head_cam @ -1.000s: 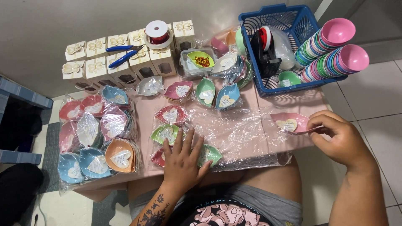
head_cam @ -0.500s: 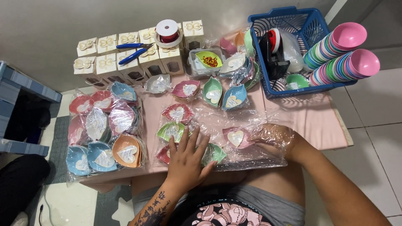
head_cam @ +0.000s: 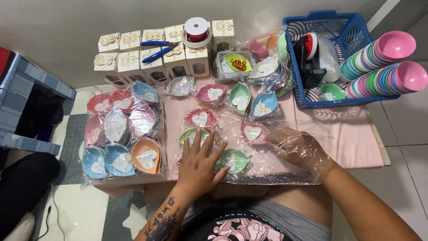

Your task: The person is picking up small, colorful, leaf-shaped bowls from a table and packing them into a clear plastic bag.

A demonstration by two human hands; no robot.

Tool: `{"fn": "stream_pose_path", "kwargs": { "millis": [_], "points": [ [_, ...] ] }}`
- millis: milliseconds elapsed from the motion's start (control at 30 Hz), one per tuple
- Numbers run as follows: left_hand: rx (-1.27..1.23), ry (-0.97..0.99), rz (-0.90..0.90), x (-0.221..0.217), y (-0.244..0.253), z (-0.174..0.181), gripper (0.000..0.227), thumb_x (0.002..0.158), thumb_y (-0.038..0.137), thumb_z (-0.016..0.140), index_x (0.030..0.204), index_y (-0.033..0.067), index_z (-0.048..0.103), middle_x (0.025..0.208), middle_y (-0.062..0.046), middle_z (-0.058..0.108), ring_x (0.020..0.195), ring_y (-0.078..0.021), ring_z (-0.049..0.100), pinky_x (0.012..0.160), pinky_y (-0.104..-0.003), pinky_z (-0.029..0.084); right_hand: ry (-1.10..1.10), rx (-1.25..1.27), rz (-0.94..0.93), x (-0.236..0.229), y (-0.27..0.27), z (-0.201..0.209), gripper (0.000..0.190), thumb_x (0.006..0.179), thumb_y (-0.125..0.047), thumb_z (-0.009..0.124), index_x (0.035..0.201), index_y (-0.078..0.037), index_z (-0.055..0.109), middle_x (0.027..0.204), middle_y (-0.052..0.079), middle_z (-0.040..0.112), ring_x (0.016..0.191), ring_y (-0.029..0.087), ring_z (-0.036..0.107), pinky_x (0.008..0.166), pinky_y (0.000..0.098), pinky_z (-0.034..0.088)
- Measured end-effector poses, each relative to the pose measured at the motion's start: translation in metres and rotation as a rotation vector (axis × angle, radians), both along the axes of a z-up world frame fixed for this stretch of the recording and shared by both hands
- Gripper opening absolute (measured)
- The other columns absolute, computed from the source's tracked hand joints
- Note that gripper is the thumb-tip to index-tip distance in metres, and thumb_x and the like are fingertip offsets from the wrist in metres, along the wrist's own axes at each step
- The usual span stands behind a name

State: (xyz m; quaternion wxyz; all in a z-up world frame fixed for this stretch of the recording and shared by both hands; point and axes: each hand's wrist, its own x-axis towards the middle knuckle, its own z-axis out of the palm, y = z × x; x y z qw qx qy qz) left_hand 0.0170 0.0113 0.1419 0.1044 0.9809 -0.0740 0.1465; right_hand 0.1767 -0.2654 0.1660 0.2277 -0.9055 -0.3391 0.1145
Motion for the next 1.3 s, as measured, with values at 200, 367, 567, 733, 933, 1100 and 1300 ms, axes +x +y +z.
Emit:
{"fn": "stream_pose_path", "kwargs": {
  "millis": [200, 367, 567, 733, 933, 1100, 1300],
  "points": [
    [-0.043, -0.012, -0.048, 0.000, 0.003, -0.002, 0.055, 0.093, 0.057, 0.067, 0.141, 0.0299, 0.064, 0.160, -0.017, 0.045, 0.149, -0.0570, 0.033, 0.110, -0.077, 0.030, -0.061, -0.072, 0.117, 0.004, 0.001, -0.006, 0.029, 0.100, -0.044, 0.065, 0.117, -0.026, 0.080, 0.119, 0.002, 0.081, 0.124, 0.024, 0.071, 0.109, 0.0418, 0.057],
    [-0.044, -0.043, -0.003, 0.002, 0.004, -0.012, 0.070, 0.091, 0.060, 0.068, 0.152, 0.0280, 0.054, 0.160, -0.016, 0.045, 0.148, -0.0541, 0.035, 0.110, -0.074, 0.031, 0.067, -0.231, 0.298, 0.006, 0.016, -0.002, 0.033, 0.097, -0.032, 0.067, 0.130, -0.035, 0.069, 0.119, 0.001, 0.076, 0.126, 0.027, 0.067, 0.108, 0.0460, 0.055],
    [-0.063, -0.022, 0.016, 0.001, 0.004, -0.016, 0.089, 0.090, 0.061, 0.068, 0.161, 0.0148, 0.043, 0.162, -0.016, 0.045, 0.152, -0.0505, 0.032, 0.115, -0.070, 0.029, 0.073, -0.264, 0.324, -0.002, 0.041, 0.016, 0.033, 0.100, -0.034, 0.063, 0.133, -0.032, 0.065, 0.125, 0.004, 0.073, 0.126, 0.028, 0.067, 0.104, 0.0481, 0.057],
    [-0.079, -0.013, 0.029, 0.000, 0.004, -0.014, 0.095, 0.091, 0.061, 0.067, 0.164, 0.0094, 0.035, 0.165, -0.017, 0.042, 0.152, -0.0497, 0.032, 0.116, -0.069, 0.027, 0.165, -0.201, 0.312, 0.002, 0.054, 0.016, 0.029, 0.103, -0.034, 0.059, 0.130, -0.028, 0.068, 0.116, 0.009, 0.077, 0.118, 0.031, 0.071, 0.105, 0.0513, 0.055],
    [-0.379, 0.077, -0.003, -0.003, 0.011, 0.000, 0.086, 0.102, 0.048, 0.052, 0.167, 0.0006, 0.019, 0.170, -0.023, 0.033, 0.155, -0.0515, 0.025, 0.121, -0.069, 0.018, 0.346, -0.122, 0.178, 0.003, 0.054, 0.006, 0.038, 0.104, -0.037, 0.057, 0.140, -0.025, 0.058, 0.115, 0.013, 0.079, 0.116, 0.035, 0.073, 0.105, 0.0559, 0.054],
    [-0.298, 0.065, -0.005, -0.003, 0.012, 0.000, 0.085, 0.100, 0.043, 0.063, 0.166, 0.0026, 0.026, 0.163, -0.023, 0.042, 0.153, -0.0501, 0.030, 0.119, -0.069, 0.024, 0.406, -0.180, -0.008, 0.004, 0.056, -0.007, 0.053, 0.104, -0.050, 0.053, 0.150, -0.024, 0.056, 0.128, 0.018, 0.077, 0.128, 0.038, 0.068, 0.113, 0.0561, 0.050],
    [-0.122, -0.007, 0.024, 0.001, 0.010, -0.013, 0.085, 0.097, 0.050, 0.065, 0.162, 0.0034, 0.037, 0.164, -0.022, 0.042, 0.154, -0.0468, 0.033, 0.117, -0.066, 0.029, 0.403, 0.086, -0.093, 0.007, 0.048, -0.063, 0.036, 0.100, -0.037, 0.062, 0.128, -0.017, 0.075, 0.115, 0.014, 0.082, 0.115, 0.034, 0.076, 0.102, 0.0509, 0.059]
  ]
}}
